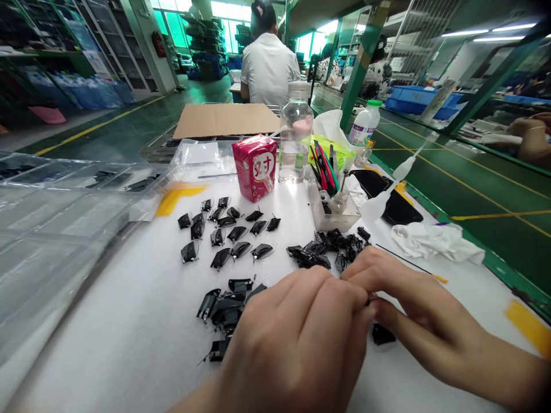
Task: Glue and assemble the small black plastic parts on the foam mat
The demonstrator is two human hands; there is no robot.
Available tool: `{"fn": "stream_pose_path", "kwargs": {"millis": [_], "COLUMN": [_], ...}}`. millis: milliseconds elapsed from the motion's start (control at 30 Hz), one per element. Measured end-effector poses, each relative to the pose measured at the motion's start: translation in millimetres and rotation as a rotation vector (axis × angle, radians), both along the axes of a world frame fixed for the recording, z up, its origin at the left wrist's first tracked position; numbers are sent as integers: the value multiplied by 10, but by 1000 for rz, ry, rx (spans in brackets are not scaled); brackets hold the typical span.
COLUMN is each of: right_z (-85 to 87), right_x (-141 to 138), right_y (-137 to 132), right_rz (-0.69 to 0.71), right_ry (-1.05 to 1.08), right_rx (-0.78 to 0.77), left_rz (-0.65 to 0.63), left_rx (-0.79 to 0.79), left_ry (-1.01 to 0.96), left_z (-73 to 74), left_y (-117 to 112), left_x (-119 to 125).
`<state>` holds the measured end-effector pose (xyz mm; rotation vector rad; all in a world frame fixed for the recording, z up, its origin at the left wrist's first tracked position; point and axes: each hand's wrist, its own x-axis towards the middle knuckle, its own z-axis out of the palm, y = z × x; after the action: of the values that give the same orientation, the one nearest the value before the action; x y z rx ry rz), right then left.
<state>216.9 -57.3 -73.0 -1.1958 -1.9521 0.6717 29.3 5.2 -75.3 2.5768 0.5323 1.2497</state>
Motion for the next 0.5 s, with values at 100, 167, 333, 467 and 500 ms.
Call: {"fn": "stream_pose_path", "kwargs": {"millis": [100, 167, 333, 467, 500], "right_z": [2, 12, 21, 0, -2], "right_x": [8, 7, -3, -5, -5], "right_y": [17, 26, 21, 7, 6], "right_rz": [1, -4, -22, -43, -47], "right_ry": [-25, -39, -47, -19, -18], "right_rx": [21, 33, 29, 6, 6], "left_rz": [-29, -47, -77, -92, -93], "left_rx": [-7, -46, -196, -280, -305], "left_ry": [-11, -8, -3, -31, -35], "left_z": [-3, 11, 82, 114, 118], "left_y": [28, 38, 44, 57, 61], "left_x": [4, 10, 3, -30, -36]}}
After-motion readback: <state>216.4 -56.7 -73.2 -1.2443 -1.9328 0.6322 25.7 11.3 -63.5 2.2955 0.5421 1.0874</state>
